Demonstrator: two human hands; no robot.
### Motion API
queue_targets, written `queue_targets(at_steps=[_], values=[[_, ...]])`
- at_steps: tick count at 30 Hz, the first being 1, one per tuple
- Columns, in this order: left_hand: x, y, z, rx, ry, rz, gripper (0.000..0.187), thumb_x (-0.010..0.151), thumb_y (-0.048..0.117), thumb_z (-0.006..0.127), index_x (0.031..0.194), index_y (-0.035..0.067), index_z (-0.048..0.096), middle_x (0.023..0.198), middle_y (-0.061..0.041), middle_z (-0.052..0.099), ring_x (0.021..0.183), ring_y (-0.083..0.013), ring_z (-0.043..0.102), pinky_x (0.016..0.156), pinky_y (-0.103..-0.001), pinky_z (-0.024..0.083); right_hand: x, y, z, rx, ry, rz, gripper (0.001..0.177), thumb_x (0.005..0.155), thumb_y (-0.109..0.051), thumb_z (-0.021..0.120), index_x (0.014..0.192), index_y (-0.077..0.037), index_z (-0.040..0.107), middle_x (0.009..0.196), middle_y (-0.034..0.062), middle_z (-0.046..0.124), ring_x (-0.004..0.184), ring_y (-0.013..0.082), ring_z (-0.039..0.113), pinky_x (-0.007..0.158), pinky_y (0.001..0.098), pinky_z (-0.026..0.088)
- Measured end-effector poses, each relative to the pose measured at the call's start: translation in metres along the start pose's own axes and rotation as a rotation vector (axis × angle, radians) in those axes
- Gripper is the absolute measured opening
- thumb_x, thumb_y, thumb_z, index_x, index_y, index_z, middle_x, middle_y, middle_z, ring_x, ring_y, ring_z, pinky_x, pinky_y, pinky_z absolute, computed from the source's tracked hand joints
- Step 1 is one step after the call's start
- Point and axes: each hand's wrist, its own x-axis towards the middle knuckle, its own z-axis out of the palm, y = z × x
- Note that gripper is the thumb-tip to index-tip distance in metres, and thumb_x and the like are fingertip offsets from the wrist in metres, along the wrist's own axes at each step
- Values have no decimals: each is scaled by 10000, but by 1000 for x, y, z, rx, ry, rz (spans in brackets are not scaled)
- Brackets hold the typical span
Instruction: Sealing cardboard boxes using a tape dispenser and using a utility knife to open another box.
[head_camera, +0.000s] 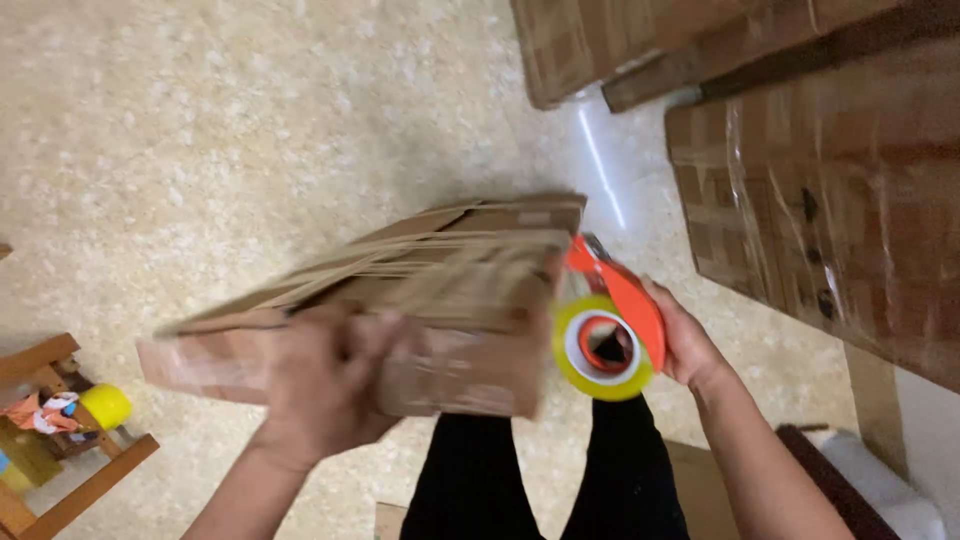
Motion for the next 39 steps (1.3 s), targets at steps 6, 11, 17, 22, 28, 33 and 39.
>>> queue_targets(at_steps=[6, 11, 17, 22, 28, 33, 39], values=[[-104, -78, -24, 225, 336, -392, 1222, 543, 468, 922, 1527, 42, 335, 1244, -285, 507, 1079, -439, 533, 845, -549, 469, 46, -27, 153, -194, -59, -106, 577, 1024, -439, 507, 1443, -47, 570, 1255, 103, 698, 1042, 176, 687, 899, 345, 565], [-155, -139, -14, 121, 509, -779, 1354, 564, 392, 939, 1622, -20, 201, 1293, -275, 483, 1139, -431, 502, 960, -512, 468, 65, 9, 224, -390, -85, -22, 528, 981, -423, 565, 1333, -43, 669, 1142, 100, 765, 934, 175, 723, 844, 326, 581], [-162, -221, -10, -100, 803, -1293, 1291, 668, 347, 988, 1651, -21, 237, 1384, -267, 433, 1288, -404, 503, 1150, -437, 410, 118, 100, 242, -535, -18, 68, 544, 974, -445, 608, 1186, 35, 754, 978, 137, 782, 801, 193, 715, 764, 348, 578], [-170, -270, -7, -371, 990, -1231, 1218, 756, 228, 971, 1644, -102, 205, 1559, -239, 467, 1396, -336, 533, 1255, -384, 327, 139, 160, 227, -427, -35, 111, 519, 940, -441, 649, 1190, 6, 737, 999, 101, 786, 821, 172, 723, 762, 323, 576], [-143, -304, -26, -881, 1264, -958, 1009, 791, -106, 832, 1598, -142, 228, 1438, -218, 581, 1249, -293, 607, 1119, -436, 535, 158, 221, 197, -417, -75, 130, 516, 957, -446, 623, 1188, 1, 739, 991, 90, 778, 817, 154, 711, 765, 304, 572], [-139, -340, -30, -989, 1272, -848, 1008, 810, -194, 811, 1599, -133, 187, 1499, -202, 551, 1340, -309, 610, 1191, -450, 515, 156, 253, 188, -333, -105, 186, 506, 970, -443, 594, 1164, 2, 736, 973, 87, 774, 807, 153, 712, 762, 312, 573], [-99, -356, -51, -1078, 1311, -960, 874, 738, -183, 741, 1491, -86, 311, 1361, -228, 626, 1247, -336, 672, 1134, -451, 565, 171, 294, 187, -407, -105, 272, 540, 967, -473, 578, 1133, 12, 749, 924, 102, 777, 768, 165, 724, 740, 311, 573]])
